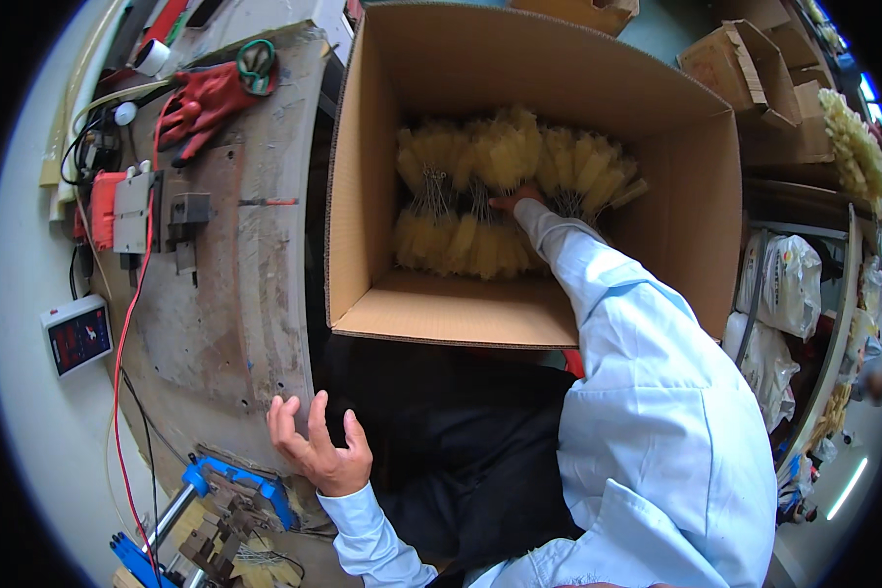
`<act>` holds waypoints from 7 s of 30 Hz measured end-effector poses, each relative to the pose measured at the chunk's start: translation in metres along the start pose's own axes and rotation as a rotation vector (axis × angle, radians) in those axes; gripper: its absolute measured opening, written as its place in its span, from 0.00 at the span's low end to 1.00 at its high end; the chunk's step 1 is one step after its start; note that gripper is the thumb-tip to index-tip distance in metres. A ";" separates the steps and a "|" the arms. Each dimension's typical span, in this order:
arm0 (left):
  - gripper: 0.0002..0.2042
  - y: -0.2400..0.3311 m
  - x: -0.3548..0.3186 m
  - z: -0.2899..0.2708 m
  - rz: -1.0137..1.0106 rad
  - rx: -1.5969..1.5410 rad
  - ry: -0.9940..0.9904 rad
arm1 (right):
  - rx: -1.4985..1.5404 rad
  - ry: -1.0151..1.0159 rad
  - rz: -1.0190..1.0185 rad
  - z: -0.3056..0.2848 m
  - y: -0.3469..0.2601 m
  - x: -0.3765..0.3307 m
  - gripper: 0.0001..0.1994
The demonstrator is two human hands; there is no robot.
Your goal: Assembling and packaging industrial or cleaning brushes using a manual press machine.
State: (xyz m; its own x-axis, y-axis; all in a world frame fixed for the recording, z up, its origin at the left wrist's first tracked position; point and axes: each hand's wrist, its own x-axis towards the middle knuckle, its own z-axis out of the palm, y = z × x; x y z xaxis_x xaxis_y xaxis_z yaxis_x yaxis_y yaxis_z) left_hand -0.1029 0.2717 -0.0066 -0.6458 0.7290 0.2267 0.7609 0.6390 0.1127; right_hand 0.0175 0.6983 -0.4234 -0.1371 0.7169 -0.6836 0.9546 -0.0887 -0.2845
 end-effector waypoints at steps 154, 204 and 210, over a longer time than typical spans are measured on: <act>0.20 -0.263 -0.294 -0.272 -0.528 -0.642 1.558 | 0.184 -1.072 -1.690 0.173 -0.121 -0.729 0.13; 0.09 -0.328 -0.339 -0.139 -1.371 -1.006 1.316 | 0.353 -1.134 -1.342 0.227 -0.155 -0.739 0.09; 0.15 -0.396 -0.316 -0.151 -1.239 -0.457 1.487 | 0.327 -1.078 -1.437 0.237 -0.154 -0.734 0.13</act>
State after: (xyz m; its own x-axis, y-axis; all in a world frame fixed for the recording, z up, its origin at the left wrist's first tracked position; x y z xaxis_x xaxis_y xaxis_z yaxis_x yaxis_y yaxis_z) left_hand -0.1901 -0.2487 0.0232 -0.3726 -0.8783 0.2997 0.1316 0.2697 0.9539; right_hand -0.0913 0.0223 -0.0373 -0.9286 -0.3461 0.1340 -0.1102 -0.0875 -0.9900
